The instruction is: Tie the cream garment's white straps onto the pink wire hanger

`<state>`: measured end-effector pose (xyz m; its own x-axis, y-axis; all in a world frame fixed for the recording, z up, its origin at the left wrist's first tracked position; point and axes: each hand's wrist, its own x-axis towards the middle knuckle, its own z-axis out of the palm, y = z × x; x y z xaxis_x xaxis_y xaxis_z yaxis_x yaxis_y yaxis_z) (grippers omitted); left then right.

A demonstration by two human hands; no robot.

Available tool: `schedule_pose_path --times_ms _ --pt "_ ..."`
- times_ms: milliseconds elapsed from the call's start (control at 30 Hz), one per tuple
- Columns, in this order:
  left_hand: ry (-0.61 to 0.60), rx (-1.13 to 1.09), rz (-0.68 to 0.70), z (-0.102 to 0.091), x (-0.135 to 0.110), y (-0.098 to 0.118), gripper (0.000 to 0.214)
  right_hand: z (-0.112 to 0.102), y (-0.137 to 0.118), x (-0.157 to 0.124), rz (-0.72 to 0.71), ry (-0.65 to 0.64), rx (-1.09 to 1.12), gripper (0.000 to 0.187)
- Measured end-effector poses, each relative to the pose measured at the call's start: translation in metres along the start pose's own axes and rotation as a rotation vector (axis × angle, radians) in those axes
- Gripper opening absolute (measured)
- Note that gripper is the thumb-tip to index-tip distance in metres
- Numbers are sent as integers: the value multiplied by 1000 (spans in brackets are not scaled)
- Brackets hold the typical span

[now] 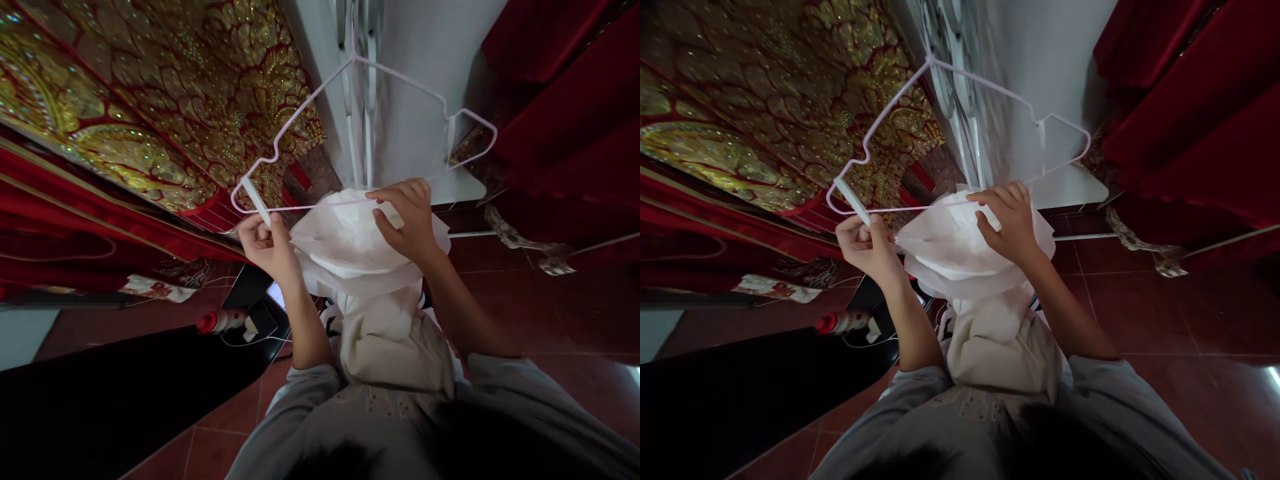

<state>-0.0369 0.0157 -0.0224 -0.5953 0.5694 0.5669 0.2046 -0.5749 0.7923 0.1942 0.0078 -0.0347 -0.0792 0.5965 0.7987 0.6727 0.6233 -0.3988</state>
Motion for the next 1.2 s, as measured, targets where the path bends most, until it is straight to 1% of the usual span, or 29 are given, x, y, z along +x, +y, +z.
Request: schedule_pose_path --times_ms 100,200,333,400,500,567,633,733,833,933,1000,1067,1100,1133,1200 --pt "46 39 44 1 -1 -2 24 1 0 -1 9 -10 -5 22" --pt "81 52 49 3 -2 -4 22 1 1 -1 19 -14 -7 23" --pt "198 59 100 3 -1 -13 15 3 1 -3 11 -7 -16 24" --pt "204 84 70 0 0 -19 11 6 1 -4 -2 0 -18 24" --pt "123 97 -77 -7 -1 -23 6 12 -1 -6 -3 2 -14 26" --pt "98 23 -148 -11 -3 -22 17 15 -3 -5 19 -11 -16 26" --pt "89 -94 -174 -13 -2 -19 25 17 -5 -4 42 -26 -17 27" --pt "136 -217 -185 -13 4 -14 29 17 -7 -1 55 -34 -5 26" --pt "165 -177 -211 -17 10 -12 33 15 -8 -1 70 -39 2 27" --pt "153 -77 -211 -26 13 -12 25 12 -8 -2 84 -53 13 28" --pt "173 -4 -150 -35 14 -12 26 10 -8 -3 79 -52 19 30" --pt "211 84 -63 -44 16 -9 38 10 -9 -4 67 -47 22 30" --pt "217 103 -47 -48 17 -7 44 10 -9 -3 64 -46 22 30" --pt "205 91 -65 -50 18 -4 50 10 -9 -3 63 -47 20 29" --pt "120 -4 -186 -54 19 1 55 10 -9 -2 61 -43 15 28"
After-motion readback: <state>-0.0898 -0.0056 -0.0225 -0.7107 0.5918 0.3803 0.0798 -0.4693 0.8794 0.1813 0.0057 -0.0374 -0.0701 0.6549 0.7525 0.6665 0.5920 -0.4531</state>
